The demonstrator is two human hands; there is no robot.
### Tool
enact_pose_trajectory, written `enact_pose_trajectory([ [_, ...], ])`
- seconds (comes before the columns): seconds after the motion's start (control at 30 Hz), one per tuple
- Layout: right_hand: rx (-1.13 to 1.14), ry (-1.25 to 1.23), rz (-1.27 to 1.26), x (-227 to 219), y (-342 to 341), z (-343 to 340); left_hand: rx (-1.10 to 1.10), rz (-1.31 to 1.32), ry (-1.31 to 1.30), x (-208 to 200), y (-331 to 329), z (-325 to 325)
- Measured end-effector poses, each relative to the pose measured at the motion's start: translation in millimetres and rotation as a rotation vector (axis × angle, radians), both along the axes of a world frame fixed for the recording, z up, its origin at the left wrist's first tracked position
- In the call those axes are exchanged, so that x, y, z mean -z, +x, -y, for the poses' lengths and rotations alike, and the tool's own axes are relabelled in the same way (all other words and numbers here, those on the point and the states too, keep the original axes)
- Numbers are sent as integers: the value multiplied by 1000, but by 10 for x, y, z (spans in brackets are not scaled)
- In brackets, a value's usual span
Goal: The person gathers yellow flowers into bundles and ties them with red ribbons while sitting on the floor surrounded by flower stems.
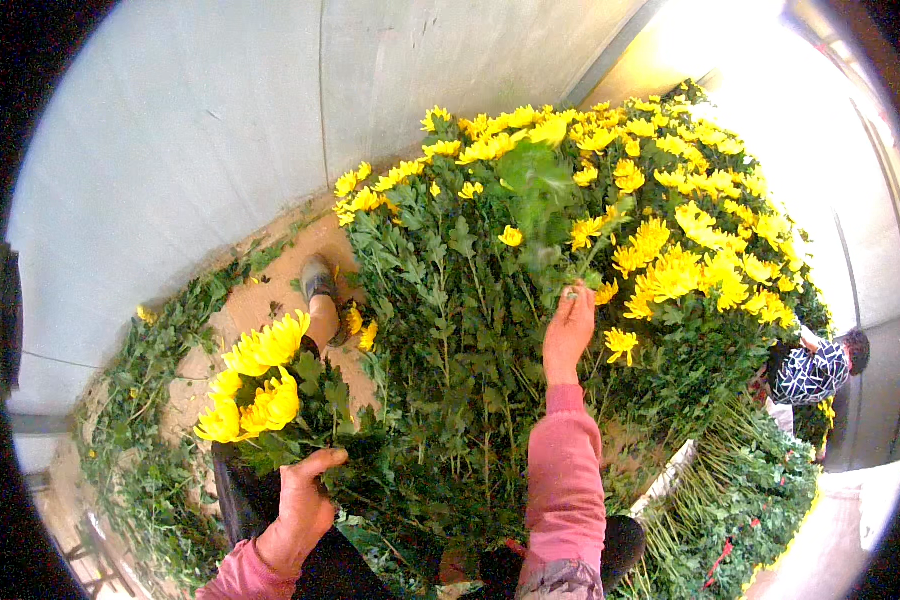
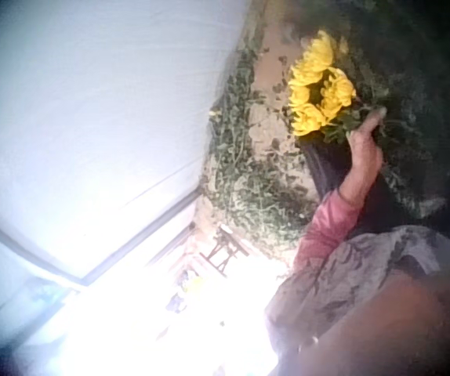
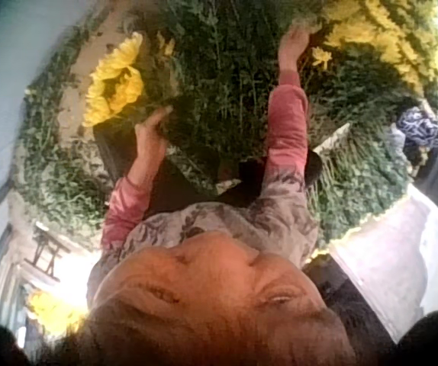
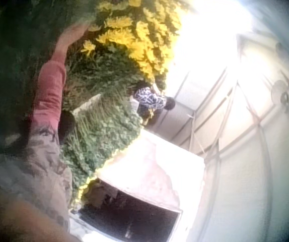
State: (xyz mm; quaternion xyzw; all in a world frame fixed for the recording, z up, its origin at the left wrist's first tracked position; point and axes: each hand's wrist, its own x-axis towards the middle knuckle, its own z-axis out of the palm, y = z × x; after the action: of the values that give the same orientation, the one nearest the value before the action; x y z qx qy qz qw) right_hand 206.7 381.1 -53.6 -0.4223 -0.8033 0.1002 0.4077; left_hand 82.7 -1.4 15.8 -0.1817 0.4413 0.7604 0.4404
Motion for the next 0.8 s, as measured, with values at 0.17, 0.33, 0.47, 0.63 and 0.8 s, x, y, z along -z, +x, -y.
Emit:
enact_pose_trajectory([
  [0.17,58,-204,386,559,47,8,-5,13,-38,80,-9,24],
  [0.33,-47,-303,615,1224,266,360,225,-566,-114,223,28,165],
  [0.47,-39,-296,711,1482,370,372,325,-696,-177,157,-5,183],
  [0.63,-59,-437,716,1310,210,402,209,-417,-139,170,16,182],
  [0.8,-56,-386,692,1445,345,339,69,135,-33,243,1,138],
])
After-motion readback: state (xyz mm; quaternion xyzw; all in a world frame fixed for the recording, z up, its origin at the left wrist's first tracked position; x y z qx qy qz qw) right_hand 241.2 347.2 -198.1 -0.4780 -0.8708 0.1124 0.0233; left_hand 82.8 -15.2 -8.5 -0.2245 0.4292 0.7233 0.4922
